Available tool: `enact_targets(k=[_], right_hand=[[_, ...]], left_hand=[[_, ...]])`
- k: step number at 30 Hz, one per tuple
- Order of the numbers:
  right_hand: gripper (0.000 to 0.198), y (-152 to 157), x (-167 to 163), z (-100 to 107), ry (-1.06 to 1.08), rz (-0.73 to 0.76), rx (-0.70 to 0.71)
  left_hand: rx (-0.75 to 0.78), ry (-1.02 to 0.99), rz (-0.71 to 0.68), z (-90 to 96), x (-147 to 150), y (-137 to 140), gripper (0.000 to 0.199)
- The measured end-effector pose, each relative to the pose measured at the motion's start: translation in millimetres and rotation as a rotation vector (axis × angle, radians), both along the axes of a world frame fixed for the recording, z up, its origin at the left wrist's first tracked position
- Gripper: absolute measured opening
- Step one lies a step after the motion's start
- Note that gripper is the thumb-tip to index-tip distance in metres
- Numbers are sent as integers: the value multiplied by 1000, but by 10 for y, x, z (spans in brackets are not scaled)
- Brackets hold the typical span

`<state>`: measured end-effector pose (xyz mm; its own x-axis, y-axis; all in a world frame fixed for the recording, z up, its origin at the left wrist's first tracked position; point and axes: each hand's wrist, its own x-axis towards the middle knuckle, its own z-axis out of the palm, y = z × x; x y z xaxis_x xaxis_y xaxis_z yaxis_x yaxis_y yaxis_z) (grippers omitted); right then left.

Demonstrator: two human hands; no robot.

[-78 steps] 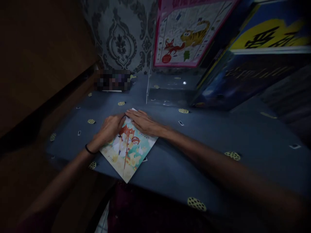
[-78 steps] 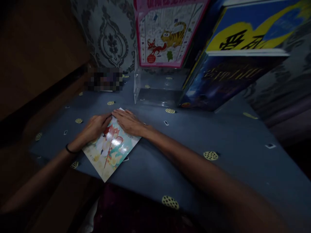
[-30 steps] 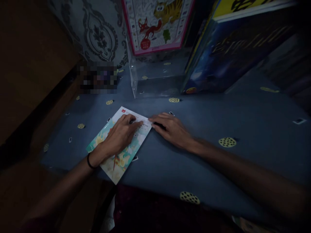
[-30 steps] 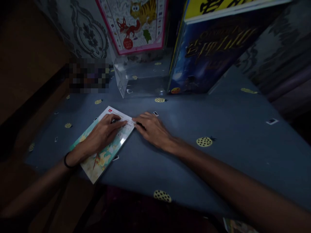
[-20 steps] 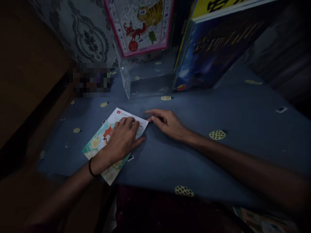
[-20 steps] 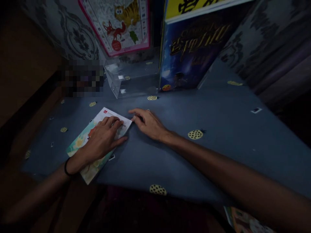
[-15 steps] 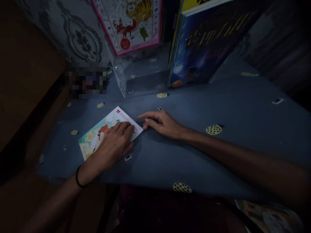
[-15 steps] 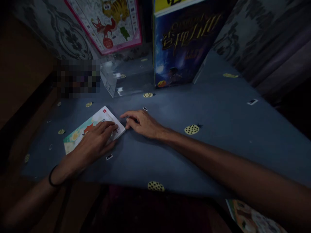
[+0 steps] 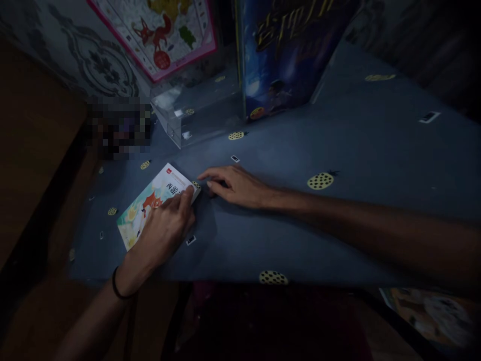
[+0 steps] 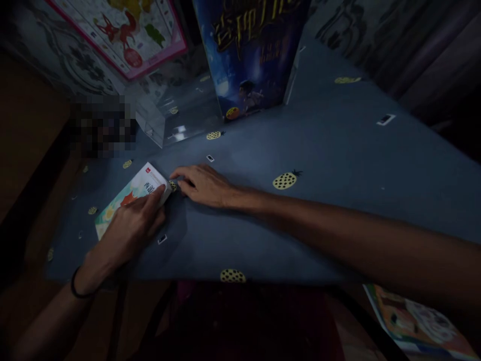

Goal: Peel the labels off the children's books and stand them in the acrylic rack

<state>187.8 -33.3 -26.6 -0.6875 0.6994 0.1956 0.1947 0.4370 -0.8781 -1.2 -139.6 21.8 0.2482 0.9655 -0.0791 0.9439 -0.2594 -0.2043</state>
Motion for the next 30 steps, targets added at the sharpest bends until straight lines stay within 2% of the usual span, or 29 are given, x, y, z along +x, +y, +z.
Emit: enact_targets(k=[6,10,14,21,30], right_hand=[[47,-31,-22,-29,2,151,20],[55,-64,-40,-36,2,200,14],[56,-72,-41,-3,-31,175,-25],[49,-68,-25,-11,29,166,5],[35,-113,-116,-21,-9,36,-67]], left_hand=[[62,-104,-46,86,-115,6,44],[90,-189,-77,118,-105,5,37],[105,-231,-90,123,-92,3,39],[104,-206,-80,133,-90,-3,43],[104,-222,-70,110,-111,-8,42]])
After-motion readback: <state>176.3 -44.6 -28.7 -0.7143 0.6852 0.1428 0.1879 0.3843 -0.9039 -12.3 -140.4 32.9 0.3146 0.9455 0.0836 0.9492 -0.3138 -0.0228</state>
